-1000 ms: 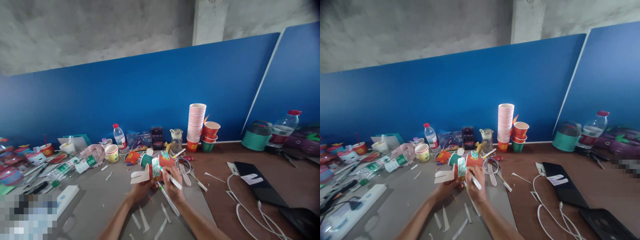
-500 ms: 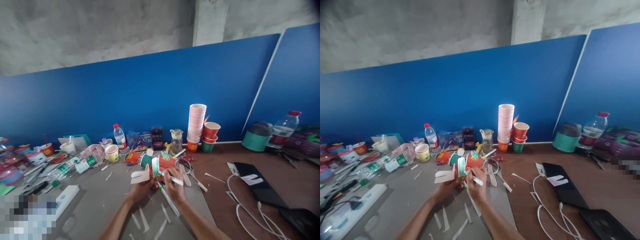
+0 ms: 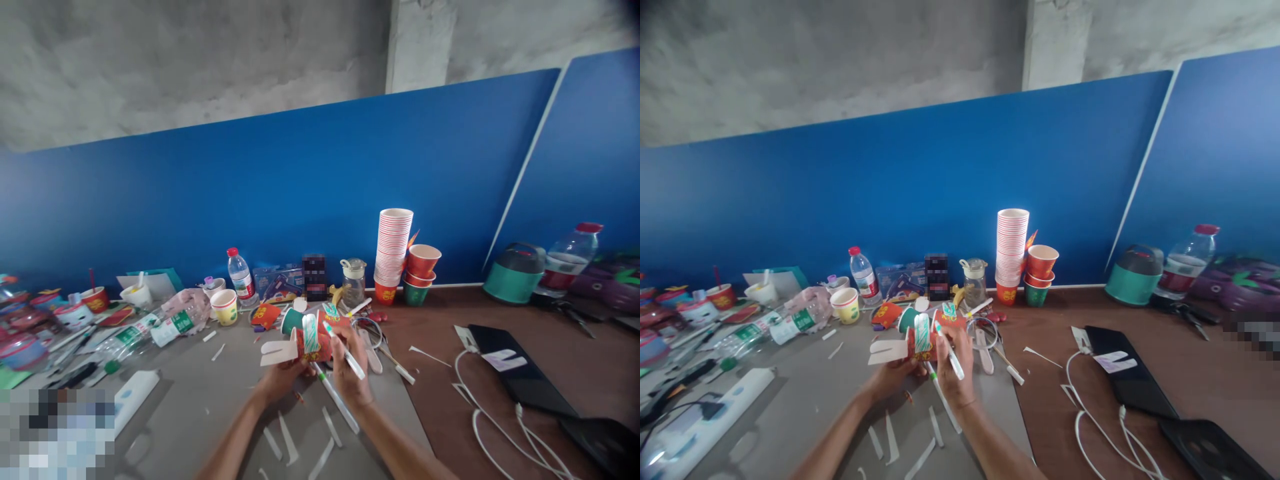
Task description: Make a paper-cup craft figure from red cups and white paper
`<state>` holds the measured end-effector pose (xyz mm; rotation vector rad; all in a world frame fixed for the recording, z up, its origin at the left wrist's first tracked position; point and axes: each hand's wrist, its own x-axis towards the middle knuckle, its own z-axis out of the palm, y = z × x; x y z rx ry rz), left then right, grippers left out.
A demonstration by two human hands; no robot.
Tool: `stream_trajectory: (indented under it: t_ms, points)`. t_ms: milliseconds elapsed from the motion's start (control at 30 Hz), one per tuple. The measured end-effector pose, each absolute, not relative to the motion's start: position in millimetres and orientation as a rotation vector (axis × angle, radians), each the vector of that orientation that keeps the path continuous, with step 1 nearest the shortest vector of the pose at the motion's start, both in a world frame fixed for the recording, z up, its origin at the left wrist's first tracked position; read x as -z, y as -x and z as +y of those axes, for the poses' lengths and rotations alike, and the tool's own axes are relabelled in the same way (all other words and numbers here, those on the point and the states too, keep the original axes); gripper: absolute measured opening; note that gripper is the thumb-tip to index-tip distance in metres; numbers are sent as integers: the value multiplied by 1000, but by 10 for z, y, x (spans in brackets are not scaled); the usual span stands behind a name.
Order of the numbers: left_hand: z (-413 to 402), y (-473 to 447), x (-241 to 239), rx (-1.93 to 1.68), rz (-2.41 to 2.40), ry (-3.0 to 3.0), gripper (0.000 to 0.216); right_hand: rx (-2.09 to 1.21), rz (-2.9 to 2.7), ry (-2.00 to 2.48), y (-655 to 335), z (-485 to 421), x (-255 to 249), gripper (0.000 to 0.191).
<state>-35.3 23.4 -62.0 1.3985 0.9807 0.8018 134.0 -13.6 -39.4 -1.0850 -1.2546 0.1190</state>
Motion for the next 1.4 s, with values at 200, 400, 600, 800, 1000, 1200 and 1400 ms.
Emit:
stream_trajectory:
  t_ms: [200, 400, 600, 800, 1000, 1200, 1400]
  points:
    - [175, 361, 468, -840, 872, -1342, 48, -156, -1226, 1039, -1350, -103, 439, 30]
    - [162, 409, 399, -812, 772, -1310, 44, -138, -1253, 1059, -1349, -121, 430, 31]
    - [193, 441, 399, -948, 775, -1256, 43, -125, -1282, 1029, -1334, -146, 409, 27]
    - [176, 442, 363, -982, 731, -1265, 38, -125, -1323, 991, -1257, -197, 425, 23]
    - [175, 430, 352, -1157, 668, -1153, 32, -123, -1344, 970, -1239, -200, 457, 22]
    - [141, 399, 301, -1188, 623, -1198, 47, -94, -1361, 993, -1209, -193, 497, 23]
    - [185, 367, 318, -1267, 880, -1181, 44, -203, -1362, 984, -1160, -257, 498, 23]
